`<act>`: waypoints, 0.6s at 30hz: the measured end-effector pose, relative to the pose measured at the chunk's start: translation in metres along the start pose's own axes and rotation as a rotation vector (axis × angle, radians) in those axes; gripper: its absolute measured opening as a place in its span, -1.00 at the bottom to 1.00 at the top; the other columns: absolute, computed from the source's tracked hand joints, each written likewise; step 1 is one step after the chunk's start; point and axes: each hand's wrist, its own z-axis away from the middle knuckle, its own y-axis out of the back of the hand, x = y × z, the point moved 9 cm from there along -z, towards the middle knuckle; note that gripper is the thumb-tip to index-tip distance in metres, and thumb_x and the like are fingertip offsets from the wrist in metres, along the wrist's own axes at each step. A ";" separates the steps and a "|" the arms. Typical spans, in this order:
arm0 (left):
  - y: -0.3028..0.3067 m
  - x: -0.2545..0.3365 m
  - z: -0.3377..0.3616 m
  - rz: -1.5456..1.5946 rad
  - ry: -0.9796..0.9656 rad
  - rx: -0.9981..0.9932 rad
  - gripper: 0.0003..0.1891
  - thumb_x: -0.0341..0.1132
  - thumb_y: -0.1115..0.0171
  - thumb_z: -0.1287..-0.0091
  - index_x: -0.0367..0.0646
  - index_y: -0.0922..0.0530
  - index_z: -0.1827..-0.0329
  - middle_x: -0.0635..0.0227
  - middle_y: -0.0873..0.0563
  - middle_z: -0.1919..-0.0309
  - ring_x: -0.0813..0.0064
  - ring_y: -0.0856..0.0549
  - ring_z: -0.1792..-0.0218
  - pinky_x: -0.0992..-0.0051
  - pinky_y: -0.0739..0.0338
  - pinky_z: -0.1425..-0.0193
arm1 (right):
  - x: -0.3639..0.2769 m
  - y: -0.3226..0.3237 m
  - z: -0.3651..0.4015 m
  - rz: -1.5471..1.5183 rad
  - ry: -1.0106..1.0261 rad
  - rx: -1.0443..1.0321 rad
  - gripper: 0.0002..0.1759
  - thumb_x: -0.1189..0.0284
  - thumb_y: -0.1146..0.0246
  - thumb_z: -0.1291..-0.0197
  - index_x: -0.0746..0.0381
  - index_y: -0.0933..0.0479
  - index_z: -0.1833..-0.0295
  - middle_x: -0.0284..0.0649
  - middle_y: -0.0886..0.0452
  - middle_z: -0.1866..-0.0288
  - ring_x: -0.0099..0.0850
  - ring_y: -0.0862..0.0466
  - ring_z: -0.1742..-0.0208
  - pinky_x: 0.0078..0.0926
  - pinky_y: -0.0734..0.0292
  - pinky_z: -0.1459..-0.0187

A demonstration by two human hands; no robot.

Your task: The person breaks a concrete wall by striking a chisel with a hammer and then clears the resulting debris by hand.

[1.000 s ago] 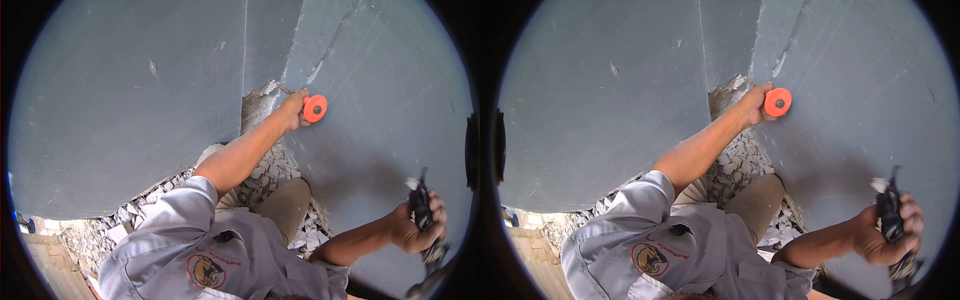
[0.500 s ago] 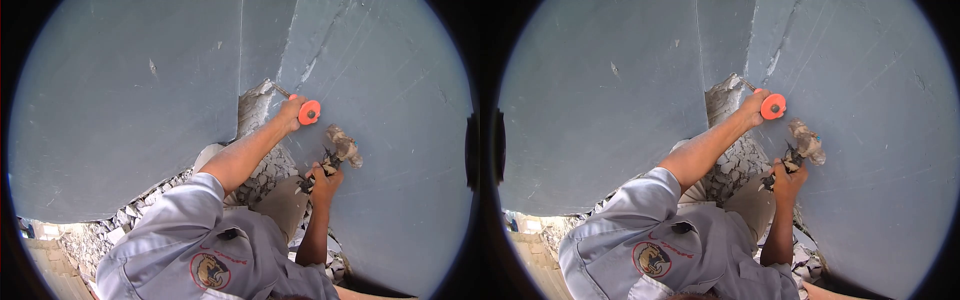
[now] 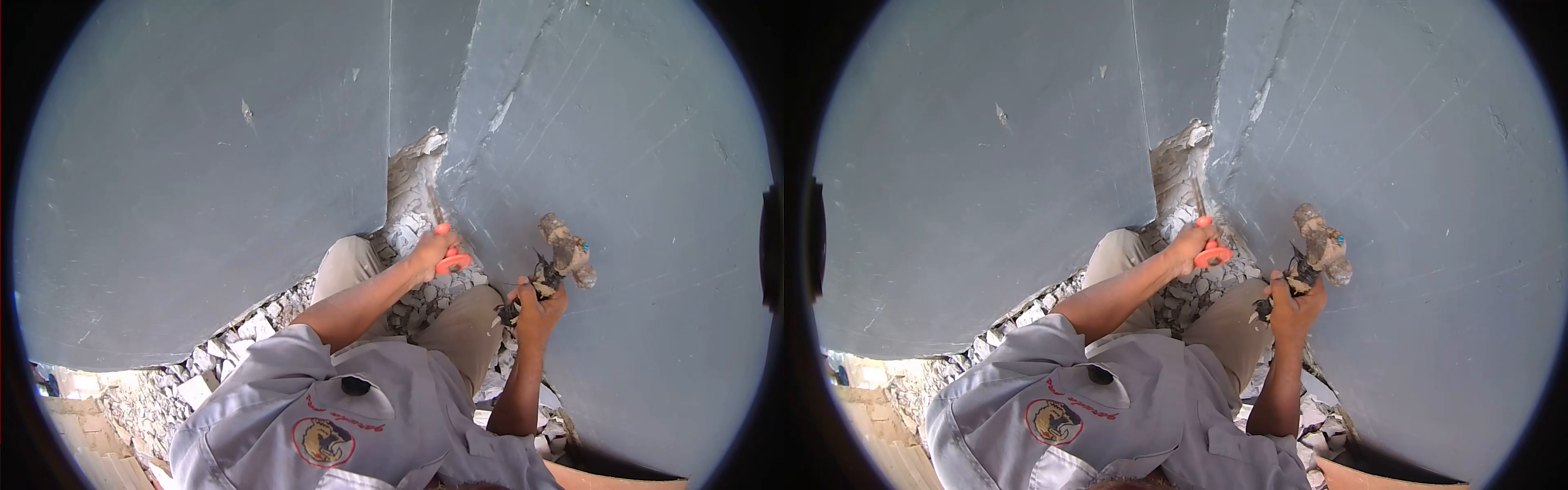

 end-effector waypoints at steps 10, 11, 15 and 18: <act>-0.081 0.114 0.010 0.403 -0.053 -0.235 -0.87 -0.37 -0.13 -0.46 -0.25 -0.43 0.11 -0.01 -0.66 0.20 0.08 -0.77 0.15 0.12 -0.76 0.03 | -0.132 0.006 0.015 -0.063 0.613 0.085 -0.81 0.56 -0.31 -0.24 0.32 -0.39 0.21 -0.14 -0.55 0.42 -0.36 -0.60 0.46 -0.31 -0.63 0.32; -0.090 0.127 0.018 0.453 -0.061 -0.253 -0.88 -0.38 -0.12 -0.46 -0.24 -0.43 0.12 -0.02 -0.65 0.17 0.05 -0.76 0.10 0.09 -0.75 -0.03 | -0.153 0.007 0.019 -0.113 0.740 0.102 -0.81 0.54 -0.29 -0.27 0.31 -0.37 0.22 -0.12 -0.53 0.42 -0.33 -0.59 0.45 -0.25 -0.64 0.31; -0.113 0.167 0.033 0.622 -0.103 -0.347 -0.81 -0.32 -0.01 -0.52 -0.26 -0.36 -0.02 0.08 -0.63 0.16 -0.01 -0.73 0.08 0.05 -0.71 -0.04 | -0.197 0.015 0.018 -0.223 1.026 0.204 -0.79 0.48 -0.21 -0.39 0.29 -0.29 0.20 -0.14 -0.46 0.41 -0.26 -0.60 0.34 -0.19 -0.64 0.30; -0.119 0.177 0.019 0.697 -0.120 -0.377 -0.80 -0.30 -0.05 -0.47 -0.26 -0.50 0.04 0.04 -0.67 0.03 -0.04 -0.72 -0.04 -0.05 -0.66 -0.19 | -0.166 -0.037 0.002 0.179 0.929 0.248 -0.81 0.45 -0.28 -0.32 0.27 -0.39 0.17 -0.14 -0.51 0.38 -0.34 -0.60 0.36 -0.31 -0.61 0.32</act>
